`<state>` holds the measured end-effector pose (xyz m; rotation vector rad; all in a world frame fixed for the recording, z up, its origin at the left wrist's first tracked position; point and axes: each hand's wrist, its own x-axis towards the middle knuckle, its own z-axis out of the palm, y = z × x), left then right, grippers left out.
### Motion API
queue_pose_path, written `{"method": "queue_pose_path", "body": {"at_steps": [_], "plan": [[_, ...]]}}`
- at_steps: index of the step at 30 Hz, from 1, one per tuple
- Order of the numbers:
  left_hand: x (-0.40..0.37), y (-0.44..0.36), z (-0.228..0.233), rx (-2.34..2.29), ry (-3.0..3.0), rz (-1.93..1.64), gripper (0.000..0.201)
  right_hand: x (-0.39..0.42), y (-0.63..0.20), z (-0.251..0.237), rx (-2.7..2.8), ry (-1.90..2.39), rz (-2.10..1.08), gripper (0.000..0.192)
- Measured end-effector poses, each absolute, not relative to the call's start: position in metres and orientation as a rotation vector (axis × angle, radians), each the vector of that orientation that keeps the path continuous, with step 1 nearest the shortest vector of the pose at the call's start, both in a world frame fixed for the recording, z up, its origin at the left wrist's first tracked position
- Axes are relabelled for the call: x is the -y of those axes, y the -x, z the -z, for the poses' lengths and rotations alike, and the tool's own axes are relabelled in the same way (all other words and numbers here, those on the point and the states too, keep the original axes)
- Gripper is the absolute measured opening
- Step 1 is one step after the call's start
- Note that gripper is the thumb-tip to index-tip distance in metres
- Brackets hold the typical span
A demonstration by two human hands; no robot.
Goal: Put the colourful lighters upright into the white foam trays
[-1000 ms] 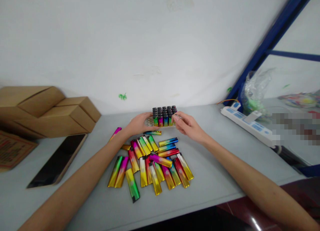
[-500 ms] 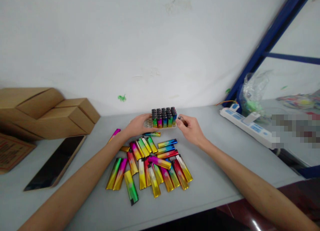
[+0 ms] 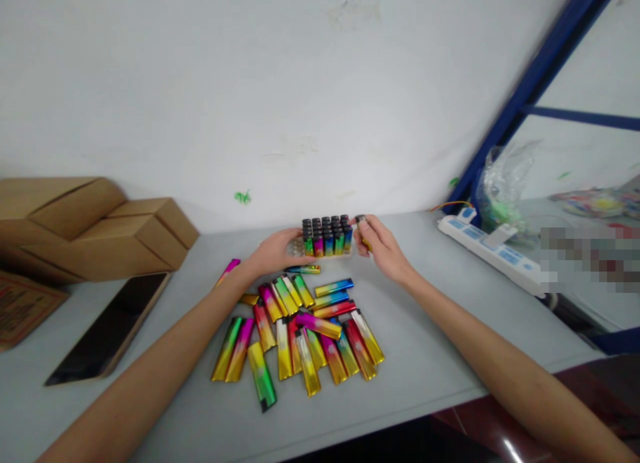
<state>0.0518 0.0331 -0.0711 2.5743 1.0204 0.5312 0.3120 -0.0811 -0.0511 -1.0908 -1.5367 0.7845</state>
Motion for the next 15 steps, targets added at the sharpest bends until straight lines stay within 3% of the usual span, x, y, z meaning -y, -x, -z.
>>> {"method": "queue_pose_path", "body": {"at_steps": [7,15], "plan": [[-0.034,-0.051,0.072,-1.018,-2.574,-0.517,0.082,0.068,-0.326,0.055,1.507,1.027,-0.81,0.049],[-0.032,-0.052,0.07,-1.018,-2.574,-0.525,0.08,0.06,-0.337,0.074,1.531,1.118,-0.561,0.042]]}}
